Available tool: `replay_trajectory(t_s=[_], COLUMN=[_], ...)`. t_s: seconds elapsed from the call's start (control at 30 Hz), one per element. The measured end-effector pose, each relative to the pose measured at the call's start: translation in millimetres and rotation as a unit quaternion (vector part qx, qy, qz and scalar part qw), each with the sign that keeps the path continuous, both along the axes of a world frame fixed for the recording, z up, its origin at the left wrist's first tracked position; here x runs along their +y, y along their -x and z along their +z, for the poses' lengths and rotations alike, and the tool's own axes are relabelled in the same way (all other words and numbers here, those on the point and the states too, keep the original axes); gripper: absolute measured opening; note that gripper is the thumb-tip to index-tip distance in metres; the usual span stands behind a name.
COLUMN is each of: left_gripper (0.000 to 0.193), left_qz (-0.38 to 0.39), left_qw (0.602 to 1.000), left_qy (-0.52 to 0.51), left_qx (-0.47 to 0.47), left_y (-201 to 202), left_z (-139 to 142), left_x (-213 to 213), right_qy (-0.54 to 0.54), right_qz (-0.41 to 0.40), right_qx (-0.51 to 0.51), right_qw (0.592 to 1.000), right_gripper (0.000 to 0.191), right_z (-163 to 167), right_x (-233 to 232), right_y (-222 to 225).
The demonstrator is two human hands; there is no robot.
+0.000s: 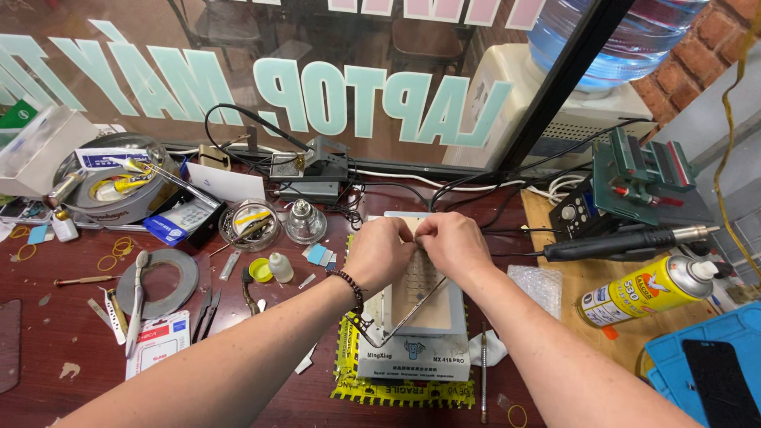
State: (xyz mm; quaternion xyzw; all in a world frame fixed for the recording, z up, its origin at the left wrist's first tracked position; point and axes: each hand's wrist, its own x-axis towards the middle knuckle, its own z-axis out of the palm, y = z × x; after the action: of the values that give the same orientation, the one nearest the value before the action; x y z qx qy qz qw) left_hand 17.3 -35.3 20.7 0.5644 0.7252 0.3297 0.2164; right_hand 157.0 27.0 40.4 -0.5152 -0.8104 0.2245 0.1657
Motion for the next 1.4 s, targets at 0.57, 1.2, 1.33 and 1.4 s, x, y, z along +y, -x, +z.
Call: replay_trajectory(t_s=[0.57, 1.2, 1.33, 1.4], left_gripper=[0.015, 0.016, 0.015, 0.016], left_qz=[0.010, -0.014, -0.016, -0.004], left_qw=[0.996, 0.997, 0.998, 0.997], left_qy=[0.038, 0.038, 0.027, 0.036], left_qx=[-0.075, -0.061, -0.062, -0.071], left_y=[12, 14, 13, 11], left_z=[-12, -14, -10, -9], left_x=[19, 21, 18, 16], right_qy=[-0.028, 0.005, 0.025, -0.014], right_qz=[0.037, 0.098, 0.064, 0.072], right_qx=[-0.091, -0.159, -0.119, -0.061], right_qw=[0.995, 0.982, 0.990, 0.995], right_gripper=[0.014, 0.015, 0.015, 0.016], right_z=[8, 25, 35, 32], right_x=[-2, -15, -2, 2], right_y=[-3, -48, -48, -30])
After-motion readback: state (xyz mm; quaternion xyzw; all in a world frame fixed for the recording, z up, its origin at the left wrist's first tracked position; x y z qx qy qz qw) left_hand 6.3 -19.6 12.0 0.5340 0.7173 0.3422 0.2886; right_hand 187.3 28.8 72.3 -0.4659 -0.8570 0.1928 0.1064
